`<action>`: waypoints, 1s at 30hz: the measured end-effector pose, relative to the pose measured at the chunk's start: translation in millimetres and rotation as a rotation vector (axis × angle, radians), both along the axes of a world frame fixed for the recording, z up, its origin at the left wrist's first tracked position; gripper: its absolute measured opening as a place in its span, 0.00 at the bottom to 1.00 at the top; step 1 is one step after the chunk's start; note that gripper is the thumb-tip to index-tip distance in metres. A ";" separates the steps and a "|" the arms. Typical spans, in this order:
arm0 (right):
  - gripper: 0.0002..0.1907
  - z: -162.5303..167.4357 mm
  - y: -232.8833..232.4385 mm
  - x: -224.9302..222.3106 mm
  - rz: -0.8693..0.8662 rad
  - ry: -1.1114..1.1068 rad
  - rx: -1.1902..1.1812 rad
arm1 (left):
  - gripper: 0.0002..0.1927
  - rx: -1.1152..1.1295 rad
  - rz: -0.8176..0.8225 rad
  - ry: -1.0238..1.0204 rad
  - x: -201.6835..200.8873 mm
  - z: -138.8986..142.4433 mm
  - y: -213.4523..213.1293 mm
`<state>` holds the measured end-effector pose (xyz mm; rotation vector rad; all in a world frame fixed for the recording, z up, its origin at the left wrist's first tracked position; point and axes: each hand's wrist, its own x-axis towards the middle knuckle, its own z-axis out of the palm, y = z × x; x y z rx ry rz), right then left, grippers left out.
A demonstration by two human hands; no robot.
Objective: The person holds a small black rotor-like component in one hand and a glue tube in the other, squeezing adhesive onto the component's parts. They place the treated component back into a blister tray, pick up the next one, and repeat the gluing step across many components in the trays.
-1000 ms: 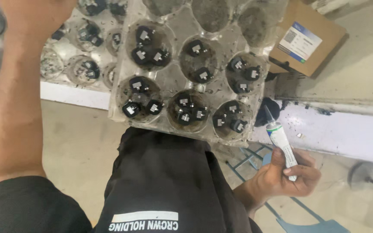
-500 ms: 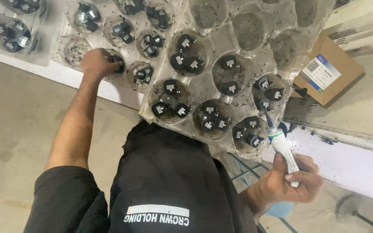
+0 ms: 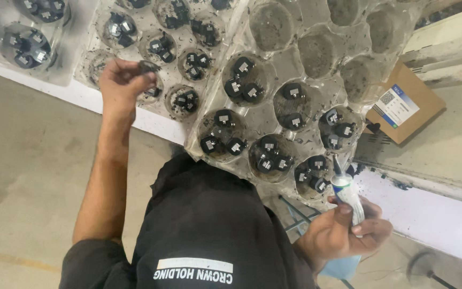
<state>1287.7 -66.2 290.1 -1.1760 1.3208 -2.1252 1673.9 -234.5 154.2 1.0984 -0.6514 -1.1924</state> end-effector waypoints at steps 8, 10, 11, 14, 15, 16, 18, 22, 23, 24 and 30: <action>0.23 5.3 -4.6 25.5 0.264 -0.133 0.066 | 0.33 -0.161 -0.441 0.128 -93.1 128.3 69.8; 0.24 9.2 -2.2 27.9 0.288 -0.079 0.075 | 0.29 -0.143 -0.535 0.008 -104.9 147.9 73.9; 0.24 11.8 -1.2 28.0 0.241 0.080 0.105 | 0.28 -0.159 -0.520 -0.059 -109.8 154.4 74.0; 0.24 17.8 -2.8 28.0 0.130 0.441 0.101 | 0.25 -0.195 -0.499 -0.123 -119.9 165.1 73.5; 0.24 18.2 -5.6 28.4 0.123 0.484 0.038 | 0.24 -0.199 -0.507 -0.053 -122.6 166.3 73.3; 0.23 19.2 -7.9 28.6 0.115 0.526 -0.023 | 0.24 -0.201 -0.517 0.017 -124.5 167.3 73.6; 0.25 24.7 -7.7 26.3 0.058 0.715 0.004 | 0.25 -0.236 -0.505 -0.089 -126.6 168.8 76.4; 0.25 29.7 -7.3 25.5 0.011 0.760 0.055 | 0.23 -0.126 -0.506 -0.117 -129.5 171.1 80.2; 0.25 30.5 -7.7 24.8 0.025 0.771 0.055 | 0.22 -0.141 -0.506 -0.134 -130.2 171.4 80.2; 0.24 30.9 -8.1 24.2 0.040 0.781 0.055 | 0.22 -0.155 -0.505 -0.152 -130.7 171.7 80.3; 0.23 30.7 -9.4 27.1 0.043 0.843 0.053 | 0.25 -0.184 -0.494 -0.156 -133.2 169.8 81.2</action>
